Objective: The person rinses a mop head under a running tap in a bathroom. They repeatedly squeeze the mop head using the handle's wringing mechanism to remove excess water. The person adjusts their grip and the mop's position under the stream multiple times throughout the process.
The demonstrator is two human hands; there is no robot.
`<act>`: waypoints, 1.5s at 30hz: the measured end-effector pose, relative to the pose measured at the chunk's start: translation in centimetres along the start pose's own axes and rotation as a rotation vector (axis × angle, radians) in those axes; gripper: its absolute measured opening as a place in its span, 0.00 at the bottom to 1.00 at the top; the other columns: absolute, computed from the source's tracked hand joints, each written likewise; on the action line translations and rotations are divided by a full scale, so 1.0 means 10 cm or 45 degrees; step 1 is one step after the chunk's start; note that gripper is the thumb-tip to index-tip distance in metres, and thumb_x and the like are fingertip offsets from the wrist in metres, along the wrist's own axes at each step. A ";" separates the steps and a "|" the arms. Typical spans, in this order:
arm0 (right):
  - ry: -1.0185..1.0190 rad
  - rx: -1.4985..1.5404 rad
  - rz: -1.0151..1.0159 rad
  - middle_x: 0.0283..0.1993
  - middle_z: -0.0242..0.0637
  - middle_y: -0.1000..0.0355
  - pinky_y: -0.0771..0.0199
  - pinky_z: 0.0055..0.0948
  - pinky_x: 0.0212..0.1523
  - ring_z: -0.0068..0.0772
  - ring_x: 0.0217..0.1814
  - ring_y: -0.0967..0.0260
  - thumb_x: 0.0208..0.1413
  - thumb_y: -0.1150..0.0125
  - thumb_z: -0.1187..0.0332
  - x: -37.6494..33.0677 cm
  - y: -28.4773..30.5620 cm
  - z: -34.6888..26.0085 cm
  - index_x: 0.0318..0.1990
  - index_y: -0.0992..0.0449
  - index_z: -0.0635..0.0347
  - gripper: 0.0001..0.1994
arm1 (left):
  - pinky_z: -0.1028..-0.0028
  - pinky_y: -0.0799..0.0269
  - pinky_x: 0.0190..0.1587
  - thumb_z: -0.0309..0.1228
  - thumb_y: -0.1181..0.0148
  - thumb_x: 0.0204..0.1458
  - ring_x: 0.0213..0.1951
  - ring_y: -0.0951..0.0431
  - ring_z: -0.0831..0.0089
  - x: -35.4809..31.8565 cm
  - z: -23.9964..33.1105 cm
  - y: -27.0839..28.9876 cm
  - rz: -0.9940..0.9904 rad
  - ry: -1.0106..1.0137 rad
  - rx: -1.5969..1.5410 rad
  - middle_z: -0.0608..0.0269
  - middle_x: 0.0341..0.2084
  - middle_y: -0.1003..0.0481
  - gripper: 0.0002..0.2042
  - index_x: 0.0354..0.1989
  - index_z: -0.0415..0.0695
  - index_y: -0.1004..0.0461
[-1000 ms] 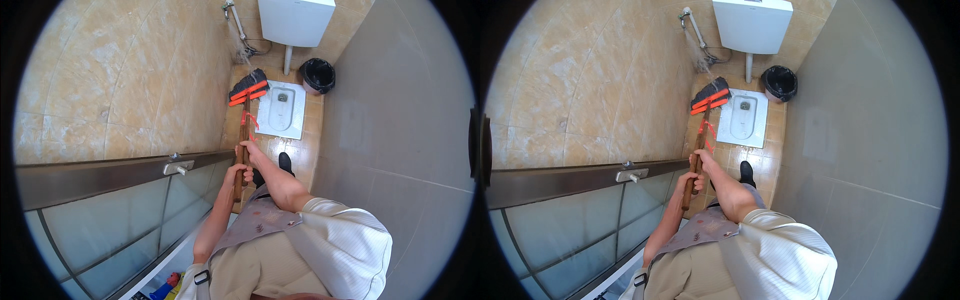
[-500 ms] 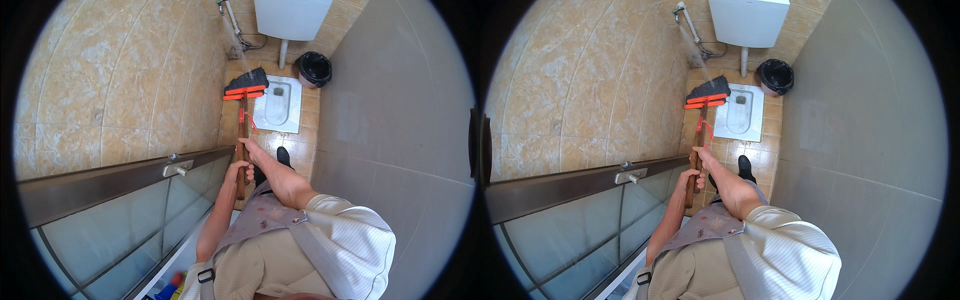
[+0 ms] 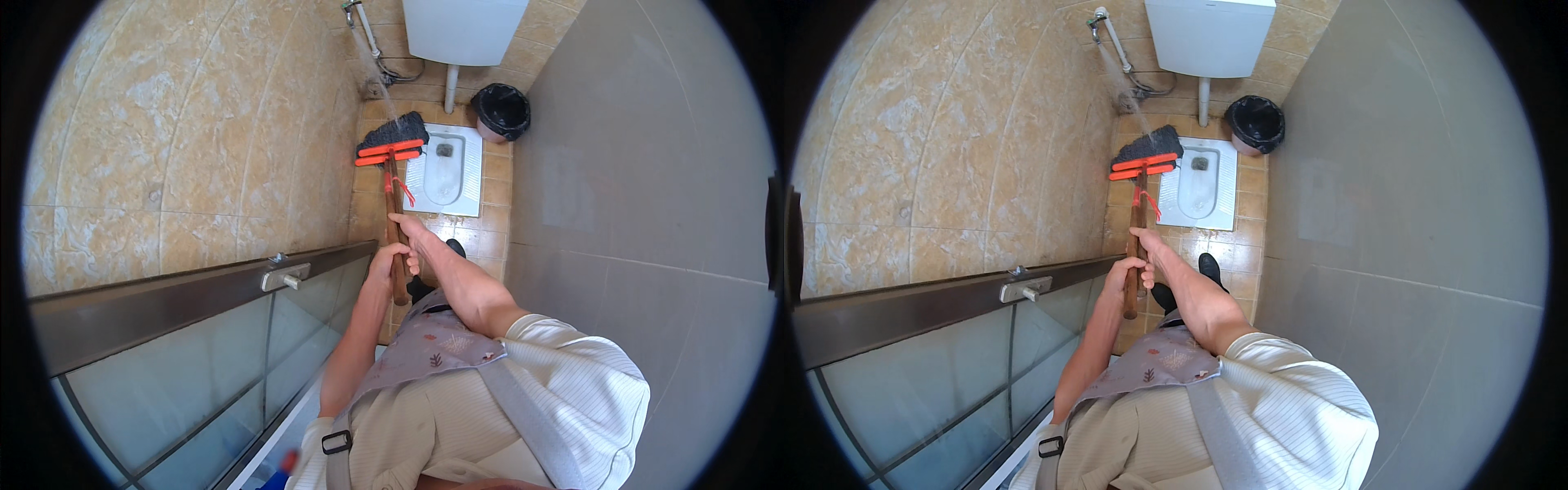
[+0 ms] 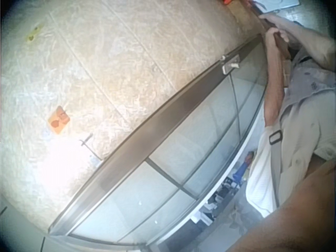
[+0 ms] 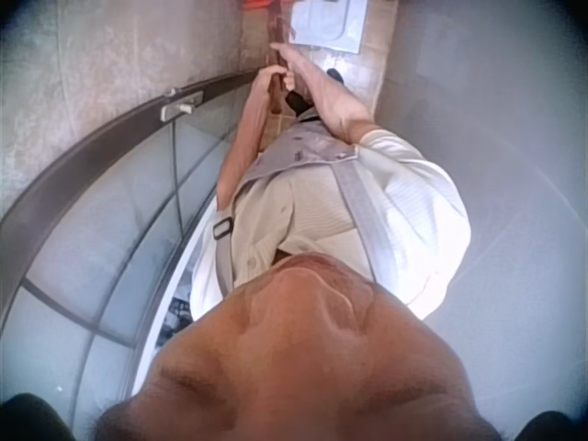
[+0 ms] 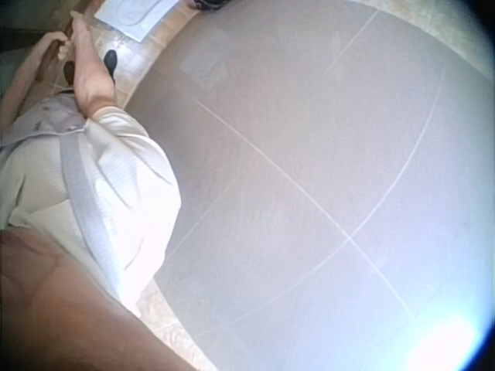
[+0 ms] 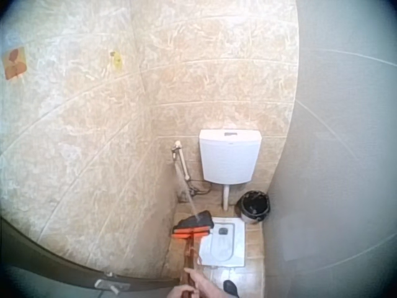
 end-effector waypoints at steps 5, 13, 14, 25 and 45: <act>-0.092 0.041 0.008 0.25 0.41 0.27 0.30 0.39 0.20 0.36 0.20 0.33 0.64 0.44 0.52 -0.15 -0.05 -0.18 0.36 0.24 0.62 0.19 | 0.70 0.30 0.30 0.27 0.45 0.51 0.24 0.30 0.70 0.15 0.22 -0.08 -0.011 -0.034 0.108 0.59 0.22 0.30 0.08 0.32 0.33 0.30; -0.080 -0.140 -0.030 0.13 0.26 0.49 0.54 0.31 0.08 0.24 0.08 0.54 0.65 0.44 0.51 -0.53 -0.22 -0.53 0.30 0.33 0.55 0.18 | 0.70 0.29 0.29 0.29 0.45 0.51 0.24 0.29 0.70 0.52 0.51 0.09 -0.052 -0.038 0.149 0.60 0.21 0.31 0.10 0.31 0.33 0.31; -0.072 -0.133 -0.035 0.13 0.26 0.49 0.54 0.31 0.07 0.24 0.08 0.54 0.65 0.44 0.52 -0.53 -0.20 -0.53 0.31 0.33 0.55 0.18 | 0.70 0.29 0.29 0.30 0.45 0.51 0.23 0.29 0.69 0.55 0.50 0.09 -0.035 -0.041 0.163 0.59 0.21 0.31 0.10 0.31 0.33 0.31; -0.095 -0.159 -0.026 0.14 0.27 0.49 0.47 0.32 0.06 0.25 0.08 0.51 0.65 0.43 0.52 -0.54 -0.06 -0.35 0.37 0.31 0.58 0.17 | 0.68 0.30 0.27 0.28 0.46 0.52 0.23 0.30 0.69 0.58 0.29 0.15 -0.092 -0.033 0.075 0.59 0.21 0.31 0.07 0.32 0.36 0.31; -0.095 -0.777 -0.065 0.27 0.37 0.26 0.35 0.31 0.18 0.30 0.21 0.33 0.58 0.34 0.52 -0.86 -0.51 0.44 0.37 0.21 0.62 0.19 | 0.75 0.36 0.22 0.25 0.46 0.55 0.23 0.33 0.75 -0.55 -0.44 0.73 -0.101 -0.015 -0.582 0.59 0.29 0.30 0.11 0.45 0.35 0.35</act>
Point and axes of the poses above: each hand's wrist, its own x-axis towards the middle knuckle, its own y-axis out of the back of the hand, z = x × y, the point moved 8 cm from there along x, towards the middle knuckle
